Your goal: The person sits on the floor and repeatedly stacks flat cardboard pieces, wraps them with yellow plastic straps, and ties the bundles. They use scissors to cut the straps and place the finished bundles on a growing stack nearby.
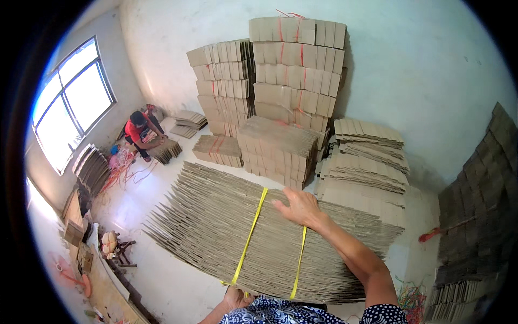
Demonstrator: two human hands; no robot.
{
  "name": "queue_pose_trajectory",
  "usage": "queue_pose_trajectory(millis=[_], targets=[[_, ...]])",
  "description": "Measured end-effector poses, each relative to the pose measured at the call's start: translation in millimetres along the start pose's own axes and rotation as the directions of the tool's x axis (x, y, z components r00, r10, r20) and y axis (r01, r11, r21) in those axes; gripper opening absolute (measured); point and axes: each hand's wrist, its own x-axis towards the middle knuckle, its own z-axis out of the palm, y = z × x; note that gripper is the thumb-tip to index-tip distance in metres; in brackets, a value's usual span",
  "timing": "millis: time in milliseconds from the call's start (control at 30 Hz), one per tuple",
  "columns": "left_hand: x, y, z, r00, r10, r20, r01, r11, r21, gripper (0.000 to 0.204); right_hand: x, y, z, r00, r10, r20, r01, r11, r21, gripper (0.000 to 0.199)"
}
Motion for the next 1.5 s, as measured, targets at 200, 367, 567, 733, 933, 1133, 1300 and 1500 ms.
queue_pose_trajectory(millis=[200,367,567,733,933,1133,1300,1500], targets=[[22.2,41.3,0.3,0.991,0.055,-0.123,-0.042,0.993,0.11,0.043,58.1,36.5,67.0,0.998,-0.024,-0.063,0.025,0.999,0.022,0.049],[57.1,113.4,-28.2,0.958,0.277,-0.075,-0.243,0.922,0.303,0.035,170.4,40.1,111.4,0.97,0.063,0.236,-0.073,0.997,0.031,0.049],[30.5,183.7,37.1,0.931,0.227,-0.288,-0.023,0.821,0.571,0.032,235.6,59.8,171.5,0.875,0.205,0.439,-0.286,0.95,0.126,0.047],[13.7,245.7,26.4,0.968,-0.139,-0.209,0.065,0.943,-0.328,0.037,251.0,51.3,181.2,0.864,0.252,0.436,-0.354,0.92,0.168,0.047],[21.2,265.2,-1.1,0.967,-0.13,0.217,0.212,0.883,-0.419,0.041,255.3,41.6,155.5,0.823,0.411,0.391,-0.445,0.895,-0.004,0.046],[28.9,278.4,32.6,0.986,-0.129,-0.103,0.15,0.96,0.236,0.046,244.9,33.4,136.7,0.889,0.414,0.195,-0.419,0.908,-0.016,0.048],[72.5,271.1,11.2,0.996,-0.061,-0.06,0.074,0.967,0.243,0.045,256.7,17.3,110.1,0.939,0.341,0.031,-0.332,0.928,-0.168,0.043],[80.0,301.0,39.0,0.975,0.193,0.107,-0.22,0.835,0.504,0.038,293.3,-36.0,47.6,0.973,0.216,-0.076,-0.229,0.92,-0.319,0.045]])
